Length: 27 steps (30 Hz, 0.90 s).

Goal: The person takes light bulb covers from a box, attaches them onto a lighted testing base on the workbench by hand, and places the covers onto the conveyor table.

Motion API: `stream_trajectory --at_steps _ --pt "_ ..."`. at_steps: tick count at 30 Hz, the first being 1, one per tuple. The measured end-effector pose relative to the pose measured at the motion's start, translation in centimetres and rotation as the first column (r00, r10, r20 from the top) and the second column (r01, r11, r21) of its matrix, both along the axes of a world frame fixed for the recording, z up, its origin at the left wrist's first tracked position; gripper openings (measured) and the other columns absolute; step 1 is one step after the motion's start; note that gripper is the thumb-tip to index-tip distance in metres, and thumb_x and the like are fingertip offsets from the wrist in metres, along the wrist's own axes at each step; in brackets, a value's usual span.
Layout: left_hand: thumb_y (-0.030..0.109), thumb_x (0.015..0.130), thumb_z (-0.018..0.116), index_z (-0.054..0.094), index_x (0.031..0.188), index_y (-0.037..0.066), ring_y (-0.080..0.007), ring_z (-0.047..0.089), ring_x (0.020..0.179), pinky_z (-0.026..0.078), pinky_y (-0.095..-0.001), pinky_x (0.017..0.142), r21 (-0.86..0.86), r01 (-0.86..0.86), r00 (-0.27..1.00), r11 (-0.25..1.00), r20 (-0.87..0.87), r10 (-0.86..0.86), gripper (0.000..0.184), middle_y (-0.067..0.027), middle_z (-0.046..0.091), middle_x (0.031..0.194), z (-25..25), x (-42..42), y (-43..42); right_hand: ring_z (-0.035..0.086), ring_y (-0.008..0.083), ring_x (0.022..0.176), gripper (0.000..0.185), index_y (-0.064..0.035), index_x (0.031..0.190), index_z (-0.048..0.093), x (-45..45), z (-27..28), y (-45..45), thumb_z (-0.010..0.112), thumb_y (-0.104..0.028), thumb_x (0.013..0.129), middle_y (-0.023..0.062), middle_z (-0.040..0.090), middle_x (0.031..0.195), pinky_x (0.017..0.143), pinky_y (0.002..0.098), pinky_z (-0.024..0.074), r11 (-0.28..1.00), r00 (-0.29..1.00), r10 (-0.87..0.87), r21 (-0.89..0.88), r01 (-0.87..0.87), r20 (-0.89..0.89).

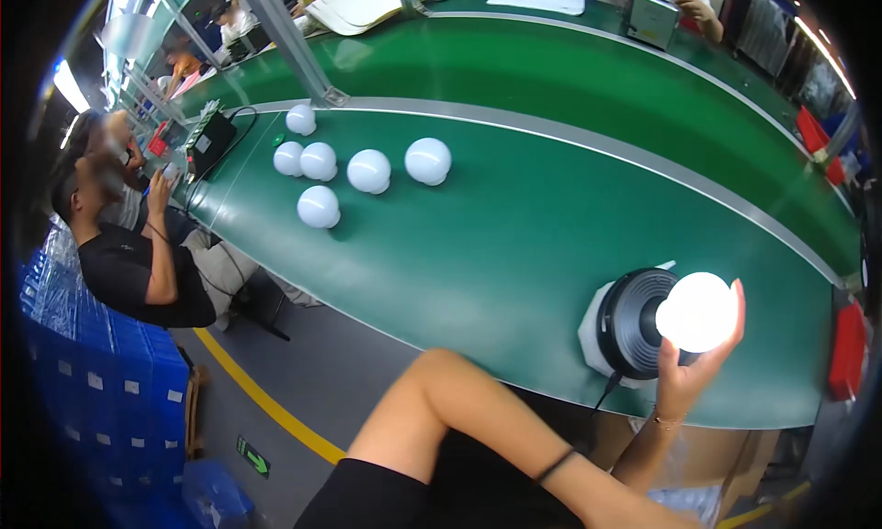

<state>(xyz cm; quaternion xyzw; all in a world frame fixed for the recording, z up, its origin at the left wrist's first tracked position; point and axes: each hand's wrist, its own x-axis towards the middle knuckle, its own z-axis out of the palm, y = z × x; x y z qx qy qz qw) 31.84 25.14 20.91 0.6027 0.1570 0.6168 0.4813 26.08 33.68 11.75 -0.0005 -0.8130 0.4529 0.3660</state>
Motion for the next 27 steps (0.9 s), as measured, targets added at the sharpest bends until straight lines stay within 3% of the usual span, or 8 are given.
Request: stream_trajectory --at_steps 3,5,8,10,12,15,18,27 --pt "0.025 0.088 0.055 0.063 0.094 0.003 -0.0253 0.061 0.076 0.046 -0.0300 0.068 -0.124 -0.159 0.911 0.979 -0.401 0.097 0.024 -0.0125 0.066 0.086 -0.7 -4.8 -5.0 0.034 0.0286 0.125 0.092 0.0017 0.135 0.023 0.2 -0.1 0.0 0.073 -0.035 0.067 0.0171 0.029 0.138 0.102 0.0388 0.0300 0.996 0.999 0.050 -0.078 -0.048 0.022" --pt "0.021 0.082 0.058 0.061 0.088 0.004 -0.0214 0.057 0.075 0.044 -0.0291 0.069 -0.239 -0.323 0.897 0.916 -0.385 0.216 0.018 -0.0096 0.063 0.084 -2.3 -5.9 -7.6 0.035 0.0282 0.123 0.092 0.0020 0.135 0.022 0.4 -0.1 -0.1 0.075 -0.029 0.066 0.0178 0.029 0.138 0.102 0.0381 0.0314 0.988 0.996 0.089 -0.130 -0.085 0.031" --pt "0.003 0.079 0.057 0.061 0.088 0.003 -0.0117 0.057 0.071 0.044 -0.0274 0.065 -0.296 -0.705 0.689 0.644 -0.501 0.524 0.009 -0.0030 0.065 0.082 -3.2 -8.5 -11.6 0.040 0.0301 0.120 0.091 0.0033 0.133 0.024 0.1 0.1 0.4 0.077 -0.015 0.061 0.0210 0.034 0.134 0.100 0.0385 0.0332 0.994 0.996 0.094 0.062 -0.094 0.003" --pt "0.003 0.076 0.064 0.061 0.092 0.004 -0.0123 0.058 0.080 0.043 -0.0274 0.069 -0.467 -0.818 0.545 0.335 -0.448 0.709 0.017 -0.0063 0.064 0.091 -3.7 -9.7 -12.8 0.045 0.0308 0.116 0.089 0.0046 0.132 0.026 0.0 0.4 0.5 0.077 -0.011 0.060 0.0230 0.038 0.131 0.098 0.0382 0.0364 0.989 0.995 0.104 0.101 -0.105 0.009" --pt "0.022 0.073 0.073 0.056 0.107 0.004 -0.0223 0.060 0.088 0.047 -0.0311 0.073 -0.005 -0.997 0.071 0.082 -0.549 0.833 0.042 -0.0081 0.061 0.098 -6.6 -11.9 -11.7 0.044 0.0297 0.116 0.087 0.0045 0.132 0.026 0.1 0.9 0.4 0.075 -0.011 0.061 0.0216 0.036 0.132 0.097 0.0375 0.0368 0.987 0.990 0.140 0.078 -0.141 0.020" --pt "0.033 0.061 0.081 0.037 0.128 0.004 -0.0312 0.048 0.113 0.042 -0.0383 0.092 -0.086 -0.995 0.092 0.053 -0.551 0.829 0.085 -0.0152 0.043 0.126 -7.7 -12.9 -9.5 0.038 0.0271 0.121 0.087 0.0025 0.134 0.024 -0.1 1.0 0.7 0.072 -0.011 0.062 0.0174 0.029 0.137 0.100 0.0364 0.0340 0.980 0.986 0.162 0.113 -0.164 0.023" --pt "0.038 0.052 0.085 0.020 0.136 0.004 -0.0379 0.033 0.125 0.032 -0.0433 0.102 -0.112 -0.967 0.246 0.230 -0.645 0.723 0.112 -0.0202 0.029 0.135 -9.0 -13.7 -8.0 0.043 0.0272 0.117 0.088 0.0026 0.133 0.024 -0.1 1.4 1.0 0.073 -0.011 0.062 0.0179 0.031 0.136 0.097 0.0355 0.0373 0.974 0.980 0.193 0.117 -0.196 0.040" --pt "0.037 0.050 0.087 0.024 0.133 0.000 -0.0340 0.039 0.122 0.032 -0.0406 0.101 0.018 -0.971 0.180 0.239 -0.601 0.779 0.110 -0.0210 0.037 0.130 -9.5 -12.8 -7.3 0.050 0.0286 0.110 0.089 -0.0003 0.131 0.023 0.2 -0.1 1.2 0.075 -0.002 0.059 0.0209 0.042 0.123 0.091 0.0388 0.0441 0.963 0.963 0.268 0.008 -0.268 -0.002"
